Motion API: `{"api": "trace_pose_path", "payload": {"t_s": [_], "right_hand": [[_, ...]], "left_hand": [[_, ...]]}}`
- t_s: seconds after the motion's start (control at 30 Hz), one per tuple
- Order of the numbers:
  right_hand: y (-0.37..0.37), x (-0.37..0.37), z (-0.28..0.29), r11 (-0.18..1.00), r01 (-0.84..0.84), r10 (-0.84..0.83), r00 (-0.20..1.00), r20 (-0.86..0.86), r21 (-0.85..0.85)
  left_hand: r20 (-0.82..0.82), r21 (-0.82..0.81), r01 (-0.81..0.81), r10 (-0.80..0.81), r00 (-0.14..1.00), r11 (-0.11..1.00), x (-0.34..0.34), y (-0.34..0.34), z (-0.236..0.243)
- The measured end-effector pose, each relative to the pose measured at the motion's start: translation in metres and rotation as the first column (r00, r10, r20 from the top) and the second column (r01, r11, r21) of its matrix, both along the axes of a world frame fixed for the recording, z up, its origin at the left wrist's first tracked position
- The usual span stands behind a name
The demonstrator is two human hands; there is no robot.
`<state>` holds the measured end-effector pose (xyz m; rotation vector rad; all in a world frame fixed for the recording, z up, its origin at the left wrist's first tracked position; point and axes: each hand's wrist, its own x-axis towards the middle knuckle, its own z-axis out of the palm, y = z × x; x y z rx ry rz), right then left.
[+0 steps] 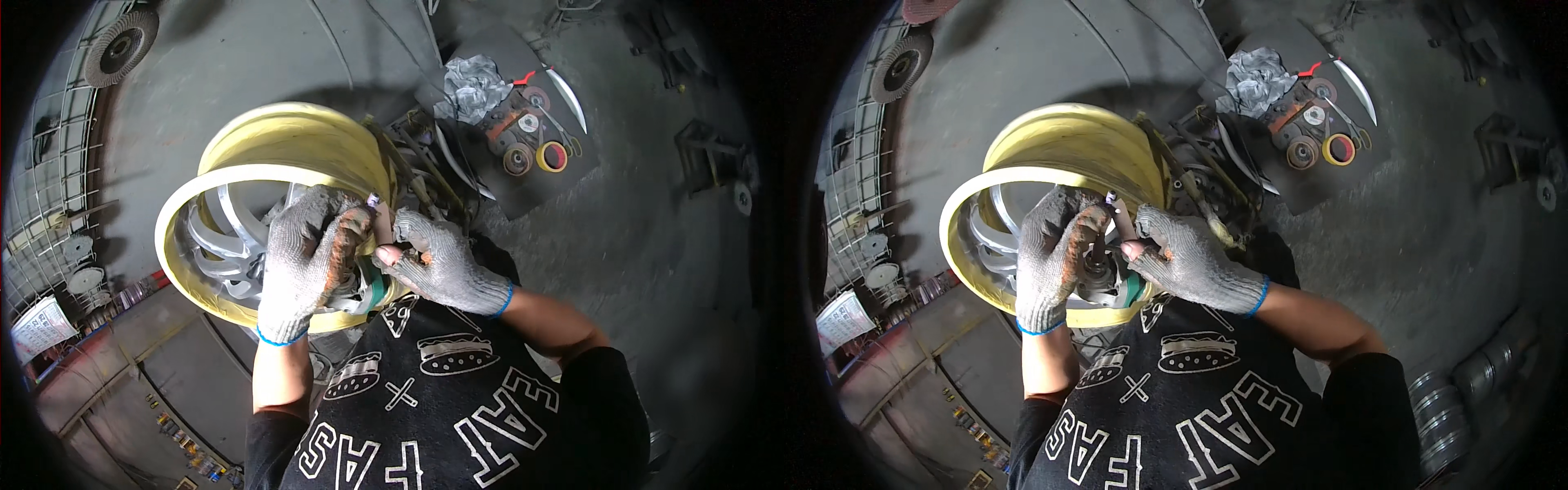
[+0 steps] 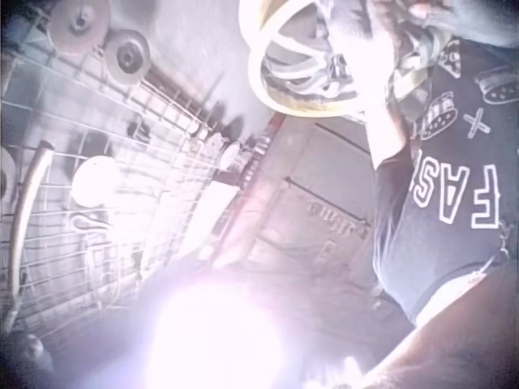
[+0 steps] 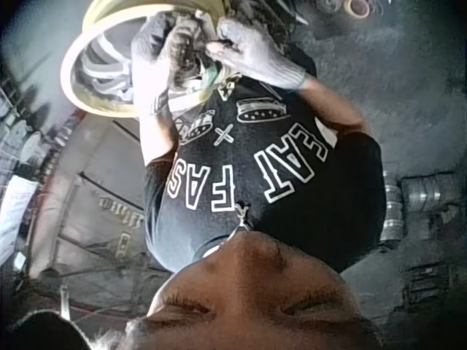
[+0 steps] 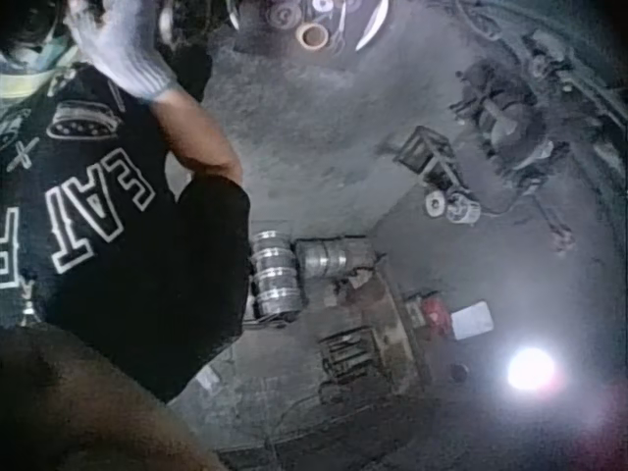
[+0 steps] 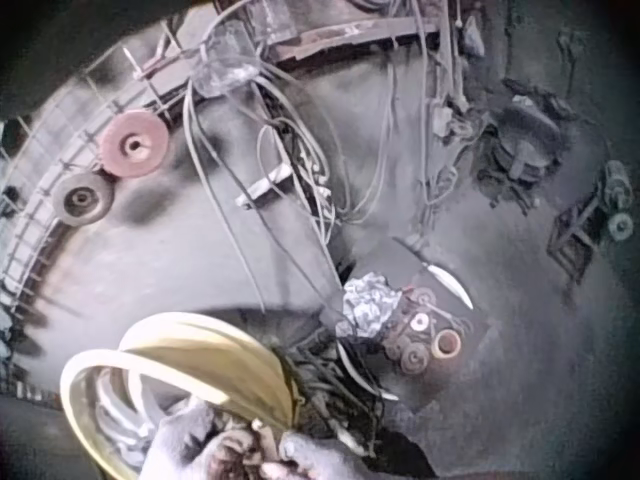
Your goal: The person uses a power grinder to smooth the inner spokes of an automotive wheel and a hand file to refine a small metal bracket.
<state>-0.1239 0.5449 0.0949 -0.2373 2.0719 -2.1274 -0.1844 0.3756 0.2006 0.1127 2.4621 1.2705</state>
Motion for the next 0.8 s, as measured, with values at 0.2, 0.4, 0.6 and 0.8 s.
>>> {"api": "trace_pose_path", "payload": {"t_s": [0.2, 0.4, 0.6, 0.8], "right_hand": [[-0.009, 0.000, -0.009, 1.000, 0.026, -0.028, 0.995, -0.091, -0.017], [-0.026, -0.009, -0.019, 0.987, 0.092, -0.111, 0.983, -0.146, -0.134], [-0.015, 0.000, -0.010, 0.992, -0.128, 0.128, 0.992, 0.016, 0.015], [-0.019, 0.001, -0.006, 0.997, -0.077, 0.075, 0.996, -0.047, -0.032]], "left_hand": [[0.081, -0.013, -0.014, 0.015, 0.997, 1.000, -0.003, 0.001, 0.003], [0.255, 0.105, -0.137, 0.106, 0.961, 0.985, -0.002, 0.011, 0.011], [0.043, 0.023, -0.054, 0.053, 0.998, 0.998, 0.003, 0.000, -0.006], [0.047, 0.070, -0.115, 0.112, 0.993, 0.991, 0.006, 0.003, -0.011]]}}
